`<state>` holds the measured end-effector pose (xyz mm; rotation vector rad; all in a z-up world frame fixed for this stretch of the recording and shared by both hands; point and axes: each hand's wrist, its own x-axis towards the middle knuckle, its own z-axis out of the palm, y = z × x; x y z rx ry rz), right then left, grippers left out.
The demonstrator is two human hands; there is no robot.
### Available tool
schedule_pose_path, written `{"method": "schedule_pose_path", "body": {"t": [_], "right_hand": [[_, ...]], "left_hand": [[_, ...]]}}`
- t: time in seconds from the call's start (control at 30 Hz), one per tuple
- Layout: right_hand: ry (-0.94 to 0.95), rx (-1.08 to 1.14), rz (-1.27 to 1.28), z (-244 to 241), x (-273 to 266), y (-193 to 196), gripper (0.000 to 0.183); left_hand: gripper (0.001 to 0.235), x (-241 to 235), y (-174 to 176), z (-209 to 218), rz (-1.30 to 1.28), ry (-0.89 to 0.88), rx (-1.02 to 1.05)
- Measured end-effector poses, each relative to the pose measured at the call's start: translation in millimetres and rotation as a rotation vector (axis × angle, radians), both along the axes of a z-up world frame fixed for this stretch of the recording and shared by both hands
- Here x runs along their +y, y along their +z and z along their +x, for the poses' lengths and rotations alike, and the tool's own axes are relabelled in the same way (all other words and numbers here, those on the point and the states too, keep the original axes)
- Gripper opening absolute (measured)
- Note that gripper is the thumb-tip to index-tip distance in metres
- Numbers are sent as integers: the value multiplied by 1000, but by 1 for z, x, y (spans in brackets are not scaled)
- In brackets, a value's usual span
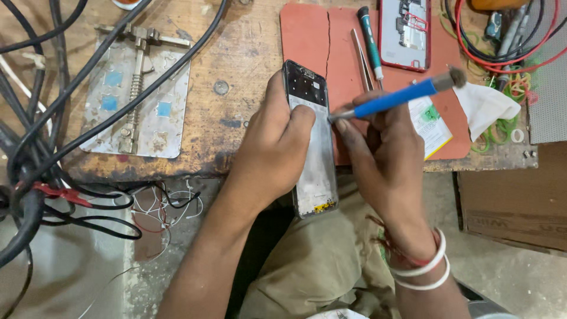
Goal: The person removes the battery from a smartphone, then uses tweezers and a brush to clean the interior frame and edges of the phone chassis. The person handles the phone and tools throughout the clip.
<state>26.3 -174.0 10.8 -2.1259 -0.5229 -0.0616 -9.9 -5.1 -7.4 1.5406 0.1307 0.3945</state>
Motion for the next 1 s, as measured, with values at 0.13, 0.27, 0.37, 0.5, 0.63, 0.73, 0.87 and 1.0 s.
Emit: {"method": "schedule_pose_path", "body": {"t": [0.13,0.27,0.37,0.5,0.63,0.73,0.87,1.0], "right_hand": [[84,145,242,-13,5,9,29],[106,-261,-53,27,26,16,34],[137,-357,-101,38,26,19,32],[-27,-86,-172,-9,-1,9,26],[64,-154,-64,-32,-11,5,27],[85,-218,-72,1,7,8,26],[105,-283,-62,33,21,9,33],[59,-110,-22,-19,-8,2,29]], "left_hand": [[51,0,-2,1,67,9,25],[44,1,3,-2,-17,-38,84],[46,1,9,0,-15,-32,86],[46,0,4,1,44,16,13],[47,-1,-1,1,68,27,0],[48,0,3,0,18,-19,68],[45,1,8,-2,22,-24,18],[51,0,3,0,19,-3,112]]}}
